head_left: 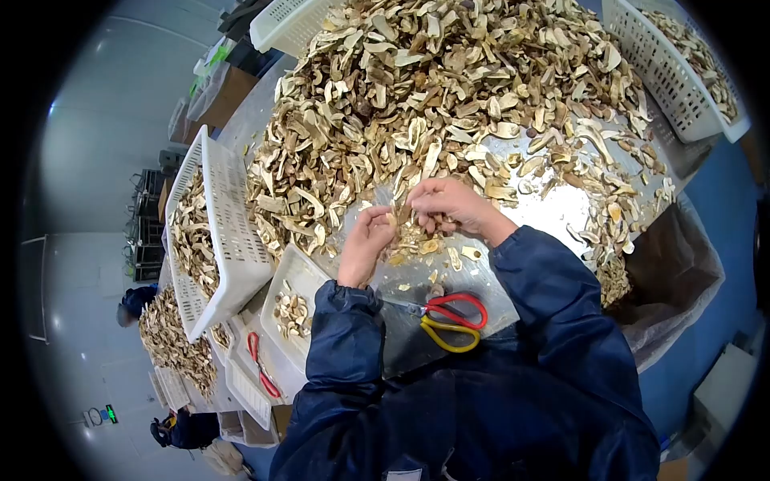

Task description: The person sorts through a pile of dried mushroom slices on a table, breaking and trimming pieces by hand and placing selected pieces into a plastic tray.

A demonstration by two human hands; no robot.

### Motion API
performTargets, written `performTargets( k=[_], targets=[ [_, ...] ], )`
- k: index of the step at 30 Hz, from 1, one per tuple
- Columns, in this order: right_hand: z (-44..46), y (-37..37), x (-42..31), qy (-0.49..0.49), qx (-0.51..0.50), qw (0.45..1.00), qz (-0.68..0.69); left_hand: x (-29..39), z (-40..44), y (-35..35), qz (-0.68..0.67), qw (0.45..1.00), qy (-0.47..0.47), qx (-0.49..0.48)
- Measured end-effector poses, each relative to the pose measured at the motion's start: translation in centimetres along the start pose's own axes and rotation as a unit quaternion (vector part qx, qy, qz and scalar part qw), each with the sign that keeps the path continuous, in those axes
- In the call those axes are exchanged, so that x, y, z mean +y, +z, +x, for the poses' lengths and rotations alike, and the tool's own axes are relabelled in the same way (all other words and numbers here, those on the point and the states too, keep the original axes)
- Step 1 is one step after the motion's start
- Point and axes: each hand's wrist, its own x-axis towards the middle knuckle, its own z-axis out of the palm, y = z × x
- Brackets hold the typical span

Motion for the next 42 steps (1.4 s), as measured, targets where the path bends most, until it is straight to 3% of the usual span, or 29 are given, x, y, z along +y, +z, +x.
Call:
performTargets(
  k=[6, 7, 8, 12, 15, 18, 21, 22, 25, 29, 33, 34, 37, 38, 41, 42],
  targets=[
    [0.3, 0.6, 0.9, -0.008, -0.018, 0.997, -0.072, 0.2, 0.1, 1.0, 0.124, 0.992, 0.035, -0.011],
    [0.3, 0.2, 0.9, -0.028, -0.017, 0.999, -0.026, 0.3, 0.1, 0.9, 0.132, 0.991, 0.034, -0.009],
    [0.3, -0.4, 0.7, -0.049, -0.015, 0.998, 0.021, -0.2, 0.7, 0.0, 0.175, 0.980, 0.076, 0.052],
    [0.5, -2.1, -0.3, -0.141, -0.018, 0.963, 0.231, -0.6, 2.3, -1.9, 0.346, 0.915, 0.105, 0.180],
    [0.1, -2.2, -0.6, -0.116, 0.039, 0.959, 0.254, -1.9, 3.5, -0.6, 0.481, 0.851, 0.179, 0.110],
    [0.3, -2.8, -0.2, -0.122, 0.020, 0.961, 0.248, -2.0, 3.3, 0.0, 0.445, 0.879, 0.154, 0.080],
    [0.4, -2.8, 0.0, -0.120, 0.019, 0.963, 0.239, -1.9, 3.2, -1.7, 0.376, 0.923, 0.056, 0.059],
    [0.5, -2.7, 0.0, -0.118, 0.020, 0.965, 0.235, -2.0, 2.8, -2.0, 0.283, 0.958, 0.021, 0.041],
    [0.6, -2.6, 0.0, -0.122, 0.016, 0.965, 0.230, -1.2, 1.8, -2.0, 0.120, 0.993, -0.020, -0.012],
    [0.6, -2.7, 0.2, -0.116, 0.031, 0.960, 0.253, 0.0, 1.8, -0.3, -0.188, 0.977, -0.091, -0.042],
    [0.6, -2.8, 0.1, -0.126, 0.034, 0.959, 0.253, -0.1, 4.1, 1.1, 0.040, 0.995, -0.057, -0.070],
    [0.6, -3.0, 0.1, -0.129, 0.038, 0.959, 0.248, -0.3, 4.5, 2.1, 0.260, 0.964, 0.040, -0.042],
    [0.6, -3.3, -0.1, -0.134, 0.051, 0.957, 0.250, -2.6, 5.6, 2.9, 0.528, 0.809, 0.256, 0.033],
    [0.6, -3.4, -0.2, -0.135, 0.056, 0.956, 0.255, -1.8, 5.3, 3.3, 0.496, 0.841, 0.215, 0.011],
    [0.6, -3.4, -0.2, -0.141, 0.059, 0.955, 0.256, -1.9, 5.0, 3.0, 0.537, 0.822, 0.191, -0.003],
    [0.7, -3.3, -0.2, -0.143, 0.058, 0.955, 0.254, -1.9, 4.8, 2.7, 0.477, 0.863, 0.164, -0.015]
  ],
)
